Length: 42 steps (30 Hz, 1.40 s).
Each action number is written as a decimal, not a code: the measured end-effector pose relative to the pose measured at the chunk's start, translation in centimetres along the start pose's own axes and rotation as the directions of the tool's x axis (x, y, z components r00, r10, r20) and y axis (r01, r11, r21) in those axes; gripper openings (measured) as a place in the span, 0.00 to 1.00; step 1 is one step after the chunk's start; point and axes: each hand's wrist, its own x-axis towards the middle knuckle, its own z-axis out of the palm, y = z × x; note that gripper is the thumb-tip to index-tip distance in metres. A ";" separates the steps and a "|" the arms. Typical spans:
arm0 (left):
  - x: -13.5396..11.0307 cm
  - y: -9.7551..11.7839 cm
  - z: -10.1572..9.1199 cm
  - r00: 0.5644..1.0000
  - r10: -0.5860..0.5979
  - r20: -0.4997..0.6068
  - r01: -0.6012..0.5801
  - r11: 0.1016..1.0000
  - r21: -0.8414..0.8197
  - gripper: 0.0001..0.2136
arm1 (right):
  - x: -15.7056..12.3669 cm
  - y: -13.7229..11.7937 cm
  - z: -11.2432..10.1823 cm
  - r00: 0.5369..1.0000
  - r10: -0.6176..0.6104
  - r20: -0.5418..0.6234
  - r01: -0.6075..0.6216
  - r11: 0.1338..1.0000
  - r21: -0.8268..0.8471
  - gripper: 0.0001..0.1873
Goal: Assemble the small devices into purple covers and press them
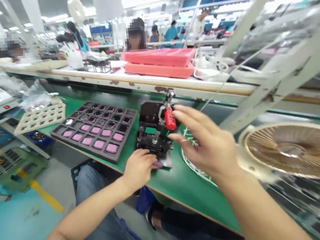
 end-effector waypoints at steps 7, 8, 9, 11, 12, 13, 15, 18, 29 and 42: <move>-0.6 -0.6 1.8 0.997 -0.072 0.003 0.072 0.994 0.084 0.07 | 1.8 2.2 2.9 0.942 -0.333 -0.033 0.324 0.933 -0.155 0.20; -0.6 -0.7 1.8 0.997 -0.077 0.007 0.076 0.992 0.101 0.07 | 1.8 2.2 3.1 0.934 -0.357 -0.032 0.349 0.926 -0.146 0.18; -0.6 -0.8 1.9 0.997 -0.077 0.007 0.075 0.990 0.118 0.07 | 2.0 2.1 3.3 0.924 -0.380 -0.033 0.373 0.918 -0.133 0.15; -0.5 -0.9 1.9 0.998 -0.063 -0.002 0.063 0.988 0.138 0.06 | 2.9 1.7 3.3 0.907 -0.417 -0.061 0.411 0.907 -0.090 0.11; -0.3 -1.0 2.0 0.998 -0.056 -0.014 0.057 0.989 0.135 0.06 | 3.7 1.4 3.2 0.912 -0.398 -0.099 0.390 0.917 -0.087 0.10; -0.2 -1.0 2.0 0.998 -0.049 -0.027 0.052 0.991 0.122 0.05 | 4.8 1.1 2.9 0.925 -0.345 -0.161 0.332 0.937 -0.106 0.10; -0.1 -1.1 1.9 0.998 -0.045 -0.053 0.049 0.996 0.075 0.04 | 7.0 0.6 1.9 0.946 -0.177 -0.273 0.139 0.978 -0.154 0.14; -0.5 -1.0 1.0 0.993 -0.076 -0.090 0.075 0.997 -0.017 0.05 | 8.5 0.0 0.2 0.932 -0.004 -0.362 -0.079 0.973 -0.215 0.15; -7.2 0.9 -4.6 0.913 -0.355 -0.199 0.293 0.913 -0.286 0.07 | -10.3 -0.3 8.6 0.866 0.139 0.480 -0.029 0.973 -0.231 0.15; 1.7 -1.3 -1.1 0.994 0.006 -0.106 0.008 0.992 0.128 0.10 | -11.4 -1.4 4.7 0.936 0.173 0.308 -0.100 0.966 -0.239 0.18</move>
